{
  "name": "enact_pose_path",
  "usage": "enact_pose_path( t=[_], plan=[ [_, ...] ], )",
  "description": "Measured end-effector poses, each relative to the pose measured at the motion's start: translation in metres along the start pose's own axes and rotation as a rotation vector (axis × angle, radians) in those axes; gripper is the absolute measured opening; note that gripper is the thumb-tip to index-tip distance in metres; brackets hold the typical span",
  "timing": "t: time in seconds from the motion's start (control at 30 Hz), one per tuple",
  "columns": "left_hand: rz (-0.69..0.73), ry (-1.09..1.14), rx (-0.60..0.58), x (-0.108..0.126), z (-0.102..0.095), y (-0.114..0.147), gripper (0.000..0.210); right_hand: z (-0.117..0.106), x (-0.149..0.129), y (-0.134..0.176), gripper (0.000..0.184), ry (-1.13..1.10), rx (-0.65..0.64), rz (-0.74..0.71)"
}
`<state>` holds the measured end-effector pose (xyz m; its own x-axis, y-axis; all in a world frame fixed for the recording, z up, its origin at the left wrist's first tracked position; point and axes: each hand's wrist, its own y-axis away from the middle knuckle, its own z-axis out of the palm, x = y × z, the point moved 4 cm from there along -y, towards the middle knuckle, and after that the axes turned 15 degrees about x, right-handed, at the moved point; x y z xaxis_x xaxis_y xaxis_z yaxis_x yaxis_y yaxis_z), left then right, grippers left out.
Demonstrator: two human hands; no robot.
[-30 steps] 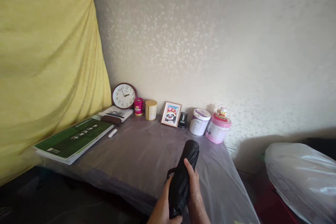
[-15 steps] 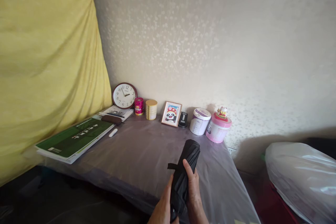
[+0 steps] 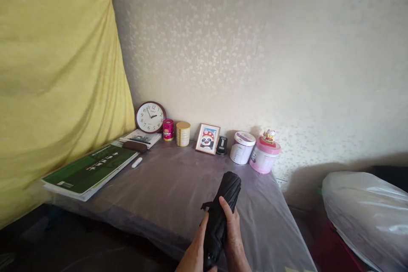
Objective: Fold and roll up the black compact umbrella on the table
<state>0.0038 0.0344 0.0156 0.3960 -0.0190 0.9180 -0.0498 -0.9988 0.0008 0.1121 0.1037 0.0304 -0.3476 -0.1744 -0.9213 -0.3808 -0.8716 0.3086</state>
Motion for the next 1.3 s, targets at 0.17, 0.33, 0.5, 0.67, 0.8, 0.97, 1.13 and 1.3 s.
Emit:
enact_pose_path(
  t=[0.17,0.33,0.5,0.67,0.8,0.97,1.13,1.3],
  plan=[
    [-0.013,0.288,-0.036,0.001,0.003,-0.003,0.079,0.002,0.004,-0.003,0.059,-0.032,-0.046,0.057],
    [0.020,-0.204,0.169,-0.003,-0.001,-0.005,0.089,0.004,0.002,-0.004,0.058,0.027,-0.035,-0.062],
    [0.038,-0.100,0.097,0.016,-0.019,-0.004,0.101,0.001,0.020,-0.008,0.065,-0.029,-0.035,0.061],
    [-0.168,0.075,-0.007,0.012,-0.015,-0.008,0.089,-0.004,0.021,-0.015,0.060,0.005,-0.044,0.016],
    [0.108,-0.317,0.235,0.007,-0.013,-0.017,0.077,-0.016,0.012,-0.026,0.054,0.189,0.016,-0.214],
    [0.068,-0.636,0.184,-0.003,-0.009,-0.019,0.076,-0.030,0.014,-0.035,0.056,0.440,0.148,-0.525],
    [0.080,-0.670,0.174,-0.002,-0.009,-0.022,0.081,-0.015,0.006,-0.022,0.039,0.528,-0.131,-0.819],
    [0.064,-0.693,0.150,0.000,-0.010,-0.025,0.084,-0.011,-0.004,-0.018,0.018,0.434,-0.308,-0.861]
  ],
)
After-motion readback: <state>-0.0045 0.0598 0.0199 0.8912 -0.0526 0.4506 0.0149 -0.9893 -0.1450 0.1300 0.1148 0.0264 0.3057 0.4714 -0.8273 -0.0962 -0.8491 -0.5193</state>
